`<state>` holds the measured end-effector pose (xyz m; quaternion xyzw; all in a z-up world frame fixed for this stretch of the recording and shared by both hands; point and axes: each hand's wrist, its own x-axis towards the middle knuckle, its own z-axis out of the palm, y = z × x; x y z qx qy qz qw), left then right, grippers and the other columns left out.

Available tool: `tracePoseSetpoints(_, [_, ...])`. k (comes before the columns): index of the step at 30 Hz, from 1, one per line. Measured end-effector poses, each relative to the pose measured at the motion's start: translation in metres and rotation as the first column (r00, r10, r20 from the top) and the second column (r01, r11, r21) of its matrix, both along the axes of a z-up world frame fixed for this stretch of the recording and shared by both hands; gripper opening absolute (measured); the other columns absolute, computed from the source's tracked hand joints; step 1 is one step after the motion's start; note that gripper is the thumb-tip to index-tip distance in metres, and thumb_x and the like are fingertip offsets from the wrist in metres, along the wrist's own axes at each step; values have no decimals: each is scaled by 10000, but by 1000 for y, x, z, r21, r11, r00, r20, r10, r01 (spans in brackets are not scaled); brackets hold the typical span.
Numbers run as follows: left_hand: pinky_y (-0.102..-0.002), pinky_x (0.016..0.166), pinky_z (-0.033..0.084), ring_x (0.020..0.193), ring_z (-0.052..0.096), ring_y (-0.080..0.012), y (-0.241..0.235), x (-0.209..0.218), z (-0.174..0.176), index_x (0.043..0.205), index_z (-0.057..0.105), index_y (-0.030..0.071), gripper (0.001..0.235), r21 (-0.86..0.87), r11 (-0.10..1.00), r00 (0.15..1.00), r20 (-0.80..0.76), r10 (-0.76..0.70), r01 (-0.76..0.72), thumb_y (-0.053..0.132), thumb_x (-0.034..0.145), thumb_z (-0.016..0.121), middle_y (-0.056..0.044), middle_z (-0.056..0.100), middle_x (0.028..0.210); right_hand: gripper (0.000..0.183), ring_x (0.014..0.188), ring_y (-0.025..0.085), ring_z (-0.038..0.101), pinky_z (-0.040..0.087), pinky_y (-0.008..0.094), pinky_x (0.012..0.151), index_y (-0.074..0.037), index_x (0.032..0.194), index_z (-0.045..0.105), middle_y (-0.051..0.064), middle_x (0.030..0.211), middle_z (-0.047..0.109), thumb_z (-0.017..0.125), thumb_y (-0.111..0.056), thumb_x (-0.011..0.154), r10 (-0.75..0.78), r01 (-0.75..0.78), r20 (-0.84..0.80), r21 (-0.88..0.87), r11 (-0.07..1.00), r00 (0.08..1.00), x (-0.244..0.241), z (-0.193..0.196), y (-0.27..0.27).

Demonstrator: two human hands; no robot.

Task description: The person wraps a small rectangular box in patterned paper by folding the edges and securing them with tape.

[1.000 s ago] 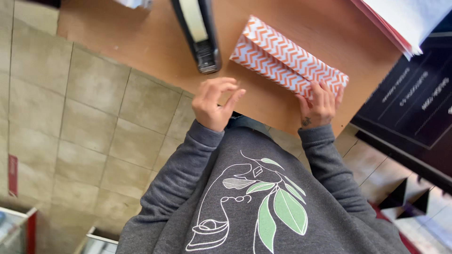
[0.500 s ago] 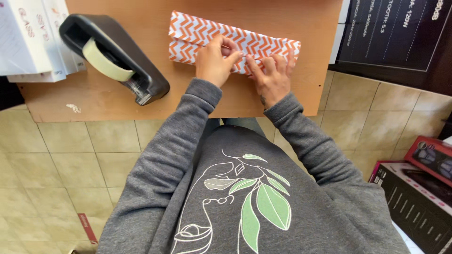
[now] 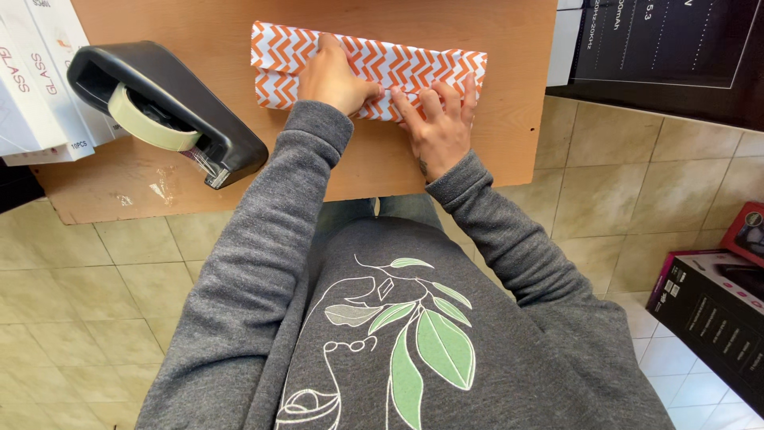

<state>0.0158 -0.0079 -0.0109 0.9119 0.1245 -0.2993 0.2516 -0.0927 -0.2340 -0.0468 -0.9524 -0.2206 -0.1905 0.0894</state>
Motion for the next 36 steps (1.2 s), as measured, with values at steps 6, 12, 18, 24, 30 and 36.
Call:
tracePoseSetpoints(6, [-609, 916, 665, 1146, 814, -443, -5, 10, 10, 1310, 586, 64, 978, 172, 983, 996, -66, -58, 68, 643, 758, 1148, -154, 856, 1161, 265, 1223, 326, 680, 272, 746, 1373, -295, 1504, 886, 26, 1182, 684, 855, -343, 1245, -6, 7, -13, 27, 1000, 1000, 0, 3, 0])
tracePoseSetpoints(12, [-547, 613, 666, 865, 854, -367, 16, -23, 5, 1156, 726, 121, 1314, 521, 828, 949, 100, -299, 206, 1339, 665, 754, -114, 836, 898, 316, 1247, 334, 674, 262, 758, 1369, -275, 1549, 853, 45, 1206, 676, 827, -351, 1243, 4, 0, -69, 54, 999, 998, 0, 8, -1])
tracePoseSetpoints(18, [-506, 1277, 336, 1707, 461, -260, 33, -71, -21, 1786, 627, 286, 827, 640, 613, 229, 581, -781, 463, 923, 1262, 580, -31, 480, 1893, 292, 1233, 322, 674, 297, 752, 1347, -306, 1525, 854, 22, 1196, 686, 787, -330, 1243, -3, 5, -49, 46, 999, 999, 0, 6, -1])
tracePoseSetpoints(24, [-890, 1296, 139, 1692, 72, -538, 52, -101, -12, 1954, 282, 245, 971, 374, 711, 588, 399, -703, 595, 812, 1330, 765, -241, 181, 1921, 314, 1283, 336, 677, 318, 763, 1332, -302, 1550, 845, 32, 1228, 660, 783, -387, 1255, 34, -31, -85, 28, 999, 996, 1, 10, -2])
tracePoseSetpoints(30, [-607, 1214, 446, 1605, 591, -438, 77, -143, -7, 1571, 771, 241, 534, 355, 933, 561, 785, -264, -57, 600, 1175, 763, -118, 542, 1727, 719, 1201, 368, 620, 271, 786, 1352, -321, 1592, 828, 66, 1258, 634, 1103, -410, 934, 19, -22, -238, -10, 1000, 971, 0, 19, -6])
tracePoseSetpoints(36, [-322, 829, 703, 1088, 813, -226, 14, -177, -61, 1586, 606, 129, 582, -651, 142, 513, -426, 745, -746, 419, 1092, 711, -171, 778, 1502, 551, 1233, 420, 696, 316, 685, 1236, -194, 1409, 840, 123, 1372, 725, 717, -695, 1215, 163, -131, -469, 102, 986, 868, 103, 60, -5])
